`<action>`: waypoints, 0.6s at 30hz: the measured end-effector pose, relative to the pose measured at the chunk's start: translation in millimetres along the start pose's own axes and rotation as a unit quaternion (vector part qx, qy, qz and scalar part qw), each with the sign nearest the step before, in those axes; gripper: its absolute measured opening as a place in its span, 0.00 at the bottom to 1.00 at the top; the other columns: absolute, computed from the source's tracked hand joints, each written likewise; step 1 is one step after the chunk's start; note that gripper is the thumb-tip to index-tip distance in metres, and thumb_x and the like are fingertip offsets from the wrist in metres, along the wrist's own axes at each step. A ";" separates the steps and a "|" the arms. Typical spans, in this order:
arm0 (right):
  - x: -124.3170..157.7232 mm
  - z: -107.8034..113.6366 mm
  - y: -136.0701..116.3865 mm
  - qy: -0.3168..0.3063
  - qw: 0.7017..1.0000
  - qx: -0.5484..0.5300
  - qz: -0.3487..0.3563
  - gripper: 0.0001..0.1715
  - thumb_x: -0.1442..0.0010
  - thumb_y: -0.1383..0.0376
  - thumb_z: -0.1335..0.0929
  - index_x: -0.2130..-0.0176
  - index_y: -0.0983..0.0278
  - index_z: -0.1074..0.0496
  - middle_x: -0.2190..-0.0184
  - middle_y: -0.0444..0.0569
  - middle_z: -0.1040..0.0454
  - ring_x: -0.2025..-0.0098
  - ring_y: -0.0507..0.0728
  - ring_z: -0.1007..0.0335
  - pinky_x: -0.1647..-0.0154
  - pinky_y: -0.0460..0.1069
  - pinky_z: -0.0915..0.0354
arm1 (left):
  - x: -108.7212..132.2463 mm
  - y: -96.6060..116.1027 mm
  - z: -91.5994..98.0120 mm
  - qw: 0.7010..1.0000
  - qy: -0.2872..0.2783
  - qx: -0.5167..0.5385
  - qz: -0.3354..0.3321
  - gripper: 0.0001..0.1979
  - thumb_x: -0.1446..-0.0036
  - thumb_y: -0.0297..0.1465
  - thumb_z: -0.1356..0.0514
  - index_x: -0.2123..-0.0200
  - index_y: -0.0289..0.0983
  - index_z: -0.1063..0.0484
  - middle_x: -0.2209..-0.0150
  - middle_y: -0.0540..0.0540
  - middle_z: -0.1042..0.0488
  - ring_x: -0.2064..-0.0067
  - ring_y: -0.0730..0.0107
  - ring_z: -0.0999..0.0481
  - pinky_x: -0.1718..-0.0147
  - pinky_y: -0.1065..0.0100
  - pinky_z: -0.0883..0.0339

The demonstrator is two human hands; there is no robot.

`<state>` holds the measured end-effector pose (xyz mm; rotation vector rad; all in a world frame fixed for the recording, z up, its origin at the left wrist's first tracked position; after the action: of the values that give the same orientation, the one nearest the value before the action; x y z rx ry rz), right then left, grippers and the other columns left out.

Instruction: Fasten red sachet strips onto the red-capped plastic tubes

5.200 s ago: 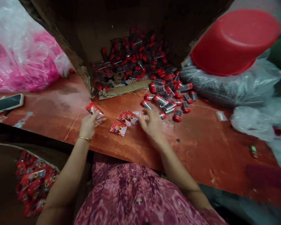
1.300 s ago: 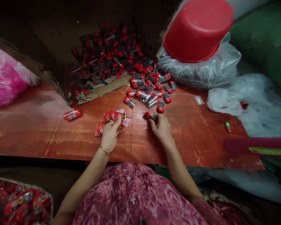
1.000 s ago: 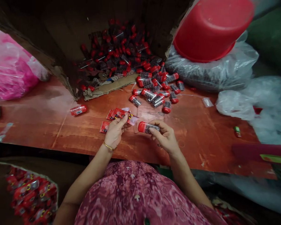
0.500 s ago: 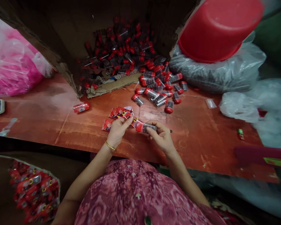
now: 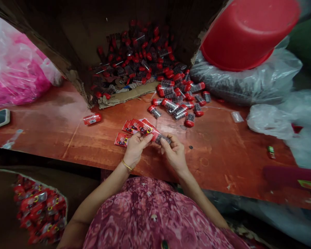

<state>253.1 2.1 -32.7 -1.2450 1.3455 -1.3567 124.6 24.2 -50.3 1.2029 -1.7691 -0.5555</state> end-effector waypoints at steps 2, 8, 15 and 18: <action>-0.6 -4.5 0.2 -0.004 1.000 0.002 0.000 0.18 0.48 0.53 0.31 0.64 0.63 0.34 0.83 0.36 0.36 0.85 0.47 0.41 0.83 0.44 0.41 | 0.4 -0.7 -1.6 1.000 0.002 -0.002 0.001 0.20 0.69 0.37 0.28 0.72 0.34 0.28 0.73 0.50 0.23 0.71 0.74 0.26 0.65 0.69 0.32; -1.6 -21.3 8.9 0.027 0.999 -0.037 -0.022 0.18 0.47 0.52 0.33 0.64 0.62 0.36 0.82 0.35 0.36 0.84 0.46 0.41 0.82 0.43 0.40 | 0.2 -2.9 1.7 0.998 0.038 -0.007 -0.047 0.18 0.68 0.36 0.29 0.74 0.35 0.30 0.79 0.54 0.28 0.77 0.77 0.32 0.75 0.72 0.37; -5.9 -28.4 8.9 -0.050 0.996 -0.068 -0.037 0.23 0.52 0.50 0.30 0.63 0.62 0.36 0.77 0.38 0.31 0.82 0.46 0.36 0.78 0.44 0.37 | -6.7 11.1 7.4 0.998 0.037 0.025 -0.048 0.15 0.66 0.33 0.29 0.75 0.34 0.29 0.75 0.52 0.25 0.72 0.76 0.29 0.68 0.73 0.36; -6.1 -24.3 11.3 -0.067 0.994 -0.074 -0.045 0.23 0.51 0.50 0.30 0.63 0.62 0.35 0.77 0.39 0.29 0.80 0.47 0.33 0.74 0.45 0.35 | -6.7 12.5 10.2 0.997 0.056 0.033 -0.039 0.16 0.69 0.33 0.28 0.75 0.34 0.29 0.75 0.52 0.25 0.73 0.77 0.28 0.68 0.73 0.35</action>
<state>229.3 11.3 -42.9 -1.4860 1.3281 -1.2289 110.5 34.4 -48.7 1.3280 -1.6638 -0.4678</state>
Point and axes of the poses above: each hand's wrist, its own x-axis away from the middle knuckle, its own z-axis out of the back of the hand, y = z × x, the point moved 9 cm from there along -x, towards the middle knuckle
